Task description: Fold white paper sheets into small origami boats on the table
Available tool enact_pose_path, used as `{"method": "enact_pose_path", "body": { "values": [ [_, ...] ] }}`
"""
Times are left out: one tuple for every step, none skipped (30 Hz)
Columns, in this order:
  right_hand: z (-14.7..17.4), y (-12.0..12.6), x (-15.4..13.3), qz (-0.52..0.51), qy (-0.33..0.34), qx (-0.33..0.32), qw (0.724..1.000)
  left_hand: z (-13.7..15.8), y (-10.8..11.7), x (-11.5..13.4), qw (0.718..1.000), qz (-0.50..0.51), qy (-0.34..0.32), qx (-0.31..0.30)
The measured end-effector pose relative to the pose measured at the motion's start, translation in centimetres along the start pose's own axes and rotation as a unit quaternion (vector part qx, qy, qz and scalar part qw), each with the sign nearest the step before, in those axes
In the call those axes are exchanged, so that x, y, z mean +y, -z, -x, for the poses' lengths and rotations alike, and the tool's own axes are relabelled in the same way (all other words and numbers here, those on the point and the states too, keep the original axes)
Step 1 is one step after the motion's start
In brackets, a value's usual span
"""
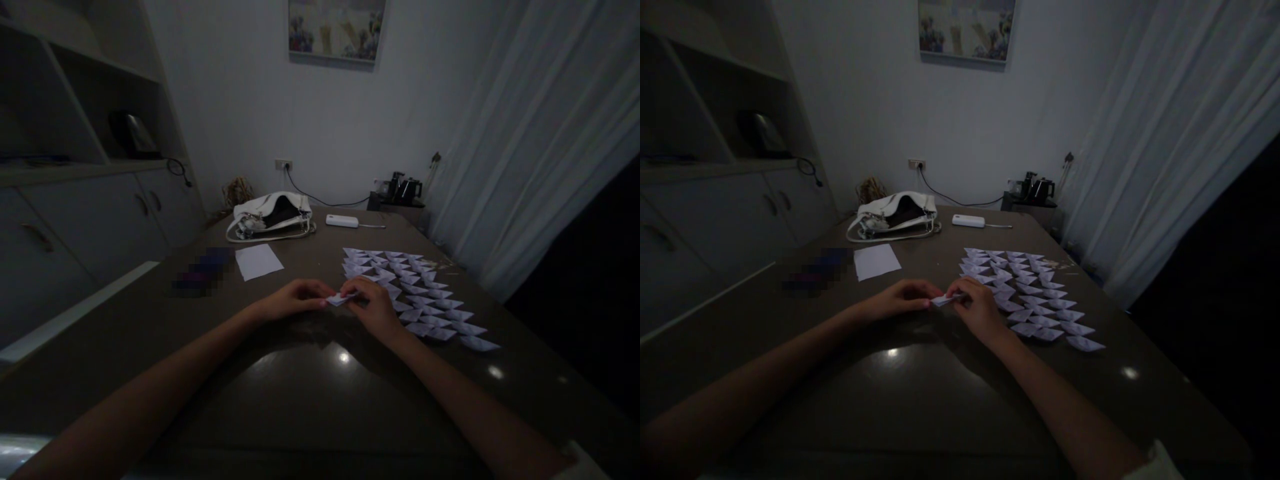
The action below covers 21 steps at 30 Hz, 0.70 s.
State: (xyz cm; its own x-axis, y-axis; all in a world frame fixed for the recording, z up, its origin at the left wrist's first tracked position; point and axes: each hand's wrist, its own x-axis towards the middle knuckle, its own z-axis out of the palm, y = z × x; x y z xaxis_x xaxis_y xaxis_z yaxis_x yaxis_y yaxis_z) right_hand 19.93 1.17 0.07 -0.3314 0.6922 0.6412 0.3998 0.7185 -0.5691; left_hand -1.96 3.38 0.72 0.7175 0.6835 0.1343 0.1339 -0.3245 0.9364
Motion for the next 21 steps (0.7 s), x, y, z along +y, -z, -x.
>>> {"method": "enact_pose_path", "body": {
  "values": [
    [0.0, 0.0, 0.0, -0.005, 0.003, 0.006, 1.000, 0.0, 0.0, 0.0, 1.000, 0.004, -0.007, 0.005],
    [0.0, 0.0, 0.1, -0.011, 0.004, 0.007, 1.000, 0.0, 0.0, 0.1, 1.000, 0.004, -0.009, 0.013],
    [0.0, 0.0, 0.1, -0.015, 0.005, 0.006, 1.000, 0.0, 0.0, 0.1, 1.000, 0.002, -0.005, 0.023],
    [0.0, 0.0, 0.2, -0.017, 0.003, 0.002, 1.000, 0.0, 0.0, 0.1, 0.999, 0.001, 0.001, 0.033],
    [0.0, 0.0, 0.2, -0.017, 0.001, -0.002, 1.000, 0.0, 0.0, 0.1, 0.999, 0.004, 0.008, 0.041],
    [-0.1, 0.0, 0.2, -0.016, -0.002, -0.004, 1.000, 0.0, 0.0, 0.1, 0.999, 0.009, 0.014, 0.046],
    [-0.1, 0.0, 0.3, -0.017, -0.003, -0.006, 1.000, 0.1, 0.0, 0.0, 0.999, 0.016, 0.019, 0.048],
    [-0.1, 0.0, 0.3, -0.021, -0.001, -0.009, 1.000, 0.1, 0.1, 0.0, 0.998, 0.022, 0.022, 0.052],
    [-0.1, 0.0, 0.3, -0.028, 0.002, -0.010, 1.000, 0.1, 0.1, 0.0, 0.998, 0.025, 0.025, 0.057],
    [-0.1, 0.0, 0.3, -0.038, 0.005, -0.012, 0.999, 0.2, 0.1, 0.0, 0.997, 0.027, 0.028, 0.063],
    [-0.1, 0.1, 0.3, -0.049, 0.009, -0.013, 0.999, 0.2, 0.2, -0.1, 0.997, 0.030, 0.032, 0.070],
    [-0.1, 0.1, 0.4, -0.062, 0.012, -0.012, 0.998, 0.2, 0.3, 0.0, 0.996, 0.035, 0.034, 0.078],
    [-0.1, 0.1, 0.5, -0.077, 0.014, -0.010, 0.997, 0.2, 0.3, 0.0, 0.995, 0.041, 0.035, 0.083],
    [-0.1, 0.1, 0.7, -0.091, 0.012, -0.006, 0.996, 0.1, 0.4, 0.0, 0.994, 0.048, 0.032, 0.088],
    [-0.2, 0.1, 0.9, -0.105, 0.010, -0.002, 0.994, 0.1, 0.5, 0.1, 0.994, 0.054, 0.027, 0.092],
    [-0.2, 0.1, 1.1, -0.117, 0.006, 0.004, 0.993, 0.1, 0.5, 0.1, 0.994, 0.057, 0.019, 0.096],
    [-0.2, 0.1, 1.4, -0.127, 0.001, 0.011, 0.992, 0.0, 0.5, 0.2, 0.993, 0.056, 0.012, 0.101],
    [-0.3, 0.0, 1.6, -0.134, -0.006, 0.019, 0.991, 0.0, 0.5, 0.2, 0.993, 0.053, 0.005, 0.104],
    [-0.3, 0.0, 1.9, -0.139, -0.015, 0.027, 0.990, 0.0, 0.5, 0.2, 0.993, 0.052, 0.000, 0.105],
    [-0.3, -0.1, 2.1, -0.146, -0.027, 0.033, 0.988, 0.0, 0.5, 0.2, 0.993, 0.053, -0.004, 0.105],
    [-0.3, -0.1, 2.2, -0.155, -0.041, 0.035, 0.986, 0.0, 0.4, 0.2, 0.993, 0.056, -0.007, 0.105]
  ]
}}
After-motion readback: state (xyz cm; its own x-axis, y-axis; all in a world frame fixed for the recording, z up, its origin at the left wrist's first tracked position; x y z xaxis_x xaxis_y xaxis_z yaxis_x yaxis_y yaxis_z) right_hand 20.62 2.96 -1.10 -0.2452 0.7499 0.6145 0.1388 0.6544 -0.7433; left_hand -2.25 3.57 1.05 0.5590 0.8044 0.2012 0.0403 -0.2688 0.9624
